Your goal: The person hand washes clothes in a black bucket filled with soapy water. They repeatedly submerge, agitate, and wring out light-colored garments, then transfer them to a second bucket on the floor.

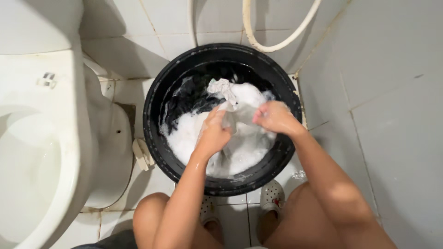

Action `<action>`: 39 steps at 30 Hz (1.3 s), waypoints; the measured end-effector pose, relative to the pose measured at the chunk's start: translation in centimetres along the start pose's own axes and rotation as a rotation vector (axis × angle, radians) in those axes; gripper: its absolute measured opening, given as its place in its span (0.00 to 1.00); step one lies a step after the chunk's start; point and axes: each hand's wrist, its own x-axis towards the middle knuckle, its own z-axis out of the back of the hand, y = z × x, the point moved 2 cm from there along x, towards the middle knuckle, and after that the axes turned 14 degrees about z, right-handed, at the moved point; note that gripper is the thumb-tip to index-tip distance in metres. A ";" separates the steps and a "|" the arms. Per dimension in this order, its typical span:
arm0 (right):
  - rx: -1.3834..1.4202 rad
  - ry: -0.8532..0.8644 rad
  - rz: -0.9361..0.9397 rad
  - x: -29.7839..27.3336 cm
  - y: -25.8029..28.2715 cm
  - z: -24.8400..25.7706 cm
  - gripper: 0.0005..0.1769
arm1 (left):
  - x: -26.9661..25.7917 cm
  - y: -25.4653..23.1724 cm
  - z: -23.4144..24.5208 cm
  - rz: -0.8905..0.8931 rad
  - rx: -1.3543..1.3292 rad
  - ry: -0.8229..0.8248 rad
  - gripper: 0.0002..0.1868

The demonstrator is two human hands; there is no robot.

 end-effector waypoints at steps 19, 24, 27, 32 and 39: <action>0.338 -0.354 0.201 3.0 -12.0 -18.5 0.67 | -3.2 -19.2 5.6 -0.126 -0.115 -0.195 0.11; 0.979 -0.505 0.303 6.8 -9.5 -15.0 0.32 | -7.7 -24.0 14.2 -0.433 -0.290 -0.475 0.08; 1.462 -0.514 0.299 6.5 -5.1 -7.3 0.27 | -7.2 -17.0 18.8 -0.007 -0.583 -0.429 0.10; 1.182 -0.183 0.689 0.9 6.1 2.9 0.30 | -4.1 -0.3 16.7 0.518 -0.884 -0.454 0.07; 0.691 -0.103 0.780 -1.0 15.4 3.9 0.34 | -2.7 7.8 -0.5 0.924 -0.101 0.131 0.34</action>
